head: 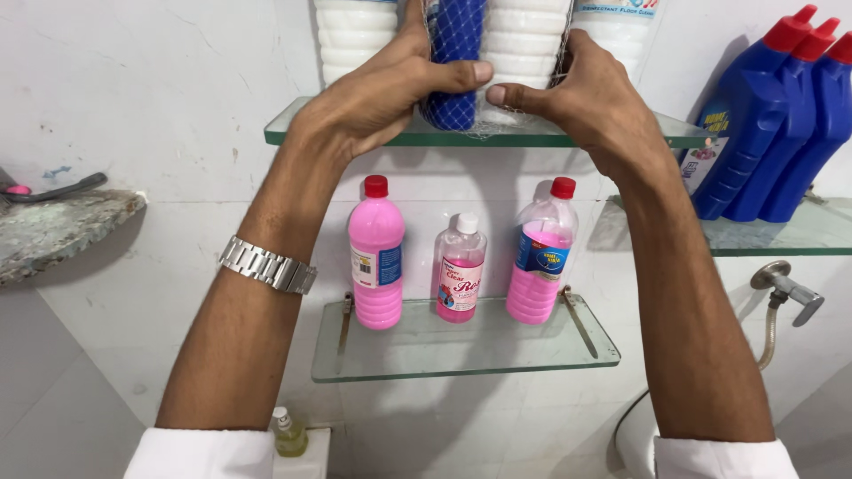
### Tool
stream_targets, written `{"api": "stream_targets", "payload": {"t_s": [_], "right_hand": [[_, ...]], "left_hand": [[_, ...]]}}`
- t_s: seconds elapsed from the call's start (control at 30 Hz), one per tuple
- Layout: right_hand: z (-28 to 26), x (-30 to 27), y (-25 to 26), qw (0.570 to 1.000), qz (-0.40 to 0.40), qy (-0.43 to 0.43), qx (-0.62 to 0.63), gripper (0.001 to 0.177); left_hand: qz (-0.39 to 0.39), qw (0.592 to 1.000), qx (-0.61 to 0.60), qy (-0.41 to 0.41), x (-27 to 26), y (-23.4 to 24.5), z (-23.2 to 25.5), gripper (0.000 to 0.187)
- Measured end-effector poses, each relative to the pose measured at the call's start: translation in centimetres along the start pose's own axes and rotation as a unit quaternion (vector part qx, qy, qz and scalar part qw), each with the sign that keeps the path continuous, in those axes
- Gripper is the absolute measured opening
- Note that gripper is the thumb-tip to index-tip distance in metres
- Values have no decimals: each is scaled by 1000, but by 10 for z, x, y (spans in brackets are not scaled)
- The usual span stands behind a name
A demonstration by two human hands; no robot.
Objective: The person carries a mesh bag of cleaning bottles into a bathroom and places them on a glass shelf. They then pick up and reposition several white, pink, and blue cleaning bottles on the shelf, arranging them in rows.
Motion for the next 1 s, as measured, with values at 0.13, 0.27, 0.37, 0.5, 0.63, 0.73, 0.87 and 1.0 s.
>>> {"api": "stream_targets", "payload": {"t_s": [0.13,0.27,0.37,0.5,0.63,0.73,0.87,1.0], "right_hand": [[6,3,1,999,27,10,34,79],[15,4,0,1000,22,-11,5,71],[13,3,0,999,31,-4,-12,67],[8,5,-2,997,52,22,-46,61],[10,7,-8,995,70,27,-67,59],[11,7,-9,990,91,50,-91,56],[11,6,-11,989,98,63,-96,53],[4,-1,-9,991,68,76,-82,56]], "left_hand": [[143,965,220,-19,6,14,-10,126],[242,882,404,-30,9,18,-18,128],[262,871,413,-52,8,15,-18,128],[262,871,414,-37,3,13,-19,122],[251,868,418,-93,3,10,-15,121],[260,862,421,-109,1,9,-12,121],[258,869,414,-83,2,8,-13,118],[238,887,392,-61,1,12,-13,107]]}}
Point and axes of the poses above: each hand's wrist, its own x-axis towards the middle knuckle, its own y-axis out of the back of the hand, z = x × y, the point moved 7 cm from there along x, towards the middle knuckle, and after that the axes turned 1 degree about -x, right-handed, at the moved point
